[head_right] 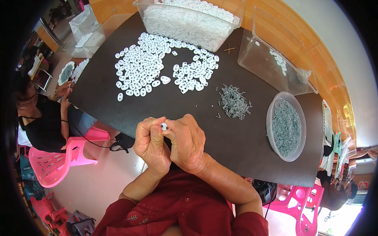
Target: Manually inserting metal pins into small white plastic electrical connector housings.
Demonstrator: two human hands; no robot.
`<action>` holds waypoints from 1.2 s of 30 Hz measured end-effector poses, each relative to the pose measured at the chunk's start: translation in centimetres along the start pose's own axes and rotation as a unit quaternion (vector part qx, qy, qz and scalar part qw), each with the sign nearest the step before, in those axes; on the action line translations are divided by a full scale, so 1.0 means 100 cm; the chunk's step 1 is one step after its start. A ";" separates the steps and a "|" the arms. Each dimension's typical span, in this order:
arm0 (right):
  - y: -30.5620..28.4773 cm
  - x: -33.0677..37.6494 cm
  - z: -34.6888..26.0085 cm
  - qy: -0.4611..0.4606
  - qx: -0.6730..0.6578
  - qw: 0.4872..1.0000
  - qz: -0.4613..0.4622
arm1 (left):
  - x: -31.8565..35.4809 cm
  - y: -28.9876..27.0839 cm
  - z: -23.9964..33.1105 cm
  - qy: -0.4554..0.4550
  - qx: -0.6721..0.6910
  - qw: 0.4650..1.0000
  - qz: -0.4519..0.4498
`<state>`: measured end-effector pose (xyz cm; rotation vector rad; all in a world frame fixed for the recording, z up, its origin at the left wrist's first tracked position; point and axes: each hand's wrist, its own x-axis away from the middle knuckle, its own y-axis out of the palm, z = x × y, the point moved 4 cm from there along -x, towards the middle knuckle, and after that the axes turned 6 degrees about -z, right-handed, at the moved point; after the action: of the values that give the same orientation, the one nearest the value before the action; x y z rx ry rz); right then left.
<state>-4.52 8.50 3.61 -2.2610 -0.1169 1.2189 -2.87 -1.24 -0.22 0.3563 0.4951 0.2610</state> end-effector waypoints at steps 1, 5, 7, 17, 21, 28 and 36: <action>0.000 -0.002 -0.001 0.001 -0.006 1.000 0.000 | 0.000 0.000 0.001 0.006 -0.011 1.000 0.006; -0.005 -0.009 -0.001 0.003 -0.020 1.000 -0.011 | -0.001 -0.004 0.005 -0.004 -0.039 0.999 -0.004; -0.012 -0.011 0.001 0.016 -0.019 0.999 -0.023 | -0.002 -0.002 0.006 -0.030 -0.072 0.996 -0.051; -0.180 -0.096 0.088 0.190 0.159 0.961 0.125 | -0.063 -0.033 0.015 0.064 -0.379 0.915 -0.120; -0.250 -0.130 0.166 0.225 0.301 0.923 0.084 | -0.107 -0.011 0.015 0.223 -0.475 0.826 -0.206; -0.232 -0.125 0.192 0.098 0.511 0.852 -0.062 | -0.124 0.002 -0.031 0.299 -0.584 0.673 -0.341; -0.138 -0.082 0.081 -0.073 0.347 0.926 -0.134 | -0.100 0.027 -0.034 0.263 -0.511 0.745 -0.339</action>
<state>-13.19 20.89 13.35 -1.4874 -0.0368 1.0624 -13.50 -1.16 2.18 -1.0165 0.9177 -0.1189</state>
